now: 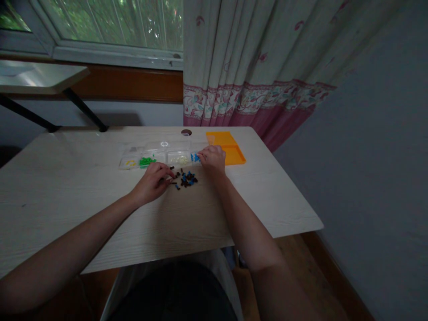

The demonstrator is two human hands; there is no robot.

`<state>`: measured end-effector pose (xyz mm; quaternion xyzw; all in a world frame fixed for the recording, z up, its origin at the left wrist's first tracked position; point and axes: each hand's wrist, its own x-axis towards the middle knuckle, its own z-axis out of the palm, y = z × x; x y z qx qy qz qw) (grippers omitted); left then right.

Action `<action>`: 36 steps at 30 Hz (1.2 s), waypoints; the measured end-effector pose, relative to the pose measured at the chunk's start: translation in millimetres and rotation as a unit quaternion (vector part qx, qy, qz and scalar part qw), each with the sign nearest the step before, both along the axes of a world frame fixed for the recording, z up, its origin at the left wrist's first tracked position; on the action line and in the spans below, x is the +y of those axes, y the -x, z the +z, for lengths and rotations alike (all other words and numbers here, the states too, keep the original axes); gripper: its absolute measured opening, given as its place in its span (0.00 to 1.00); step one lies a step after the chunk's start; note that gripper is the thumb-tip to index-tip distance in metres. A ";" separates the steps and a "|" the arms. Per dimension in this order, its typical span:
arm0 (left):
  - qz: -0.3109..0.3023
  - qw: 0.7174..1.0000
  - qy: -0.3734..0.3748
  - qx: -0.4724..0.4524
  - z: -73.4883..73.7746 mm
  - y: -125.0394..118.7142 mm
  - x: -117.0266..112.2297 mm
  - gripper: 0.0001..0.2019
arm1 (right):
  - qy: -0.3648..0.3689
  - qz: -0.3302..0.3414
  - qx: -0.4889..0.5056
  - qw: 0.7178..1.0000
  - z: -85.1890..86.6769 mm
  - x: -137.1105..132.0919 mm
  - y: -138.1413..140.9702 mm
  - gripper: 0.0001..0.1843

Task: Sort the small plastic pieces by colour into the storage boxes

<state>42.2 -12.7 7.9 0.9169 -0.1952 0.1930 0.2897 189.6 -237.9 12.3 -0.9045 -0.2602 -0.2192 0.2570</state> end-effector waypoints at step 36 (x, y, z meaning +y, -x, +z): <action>0.057 0.996 0.061 -0.023 -6.5 -6.7 5.1 0.09 | 0.002 0.292 -0.034 0.956 19.7 29.2 50.6 0.13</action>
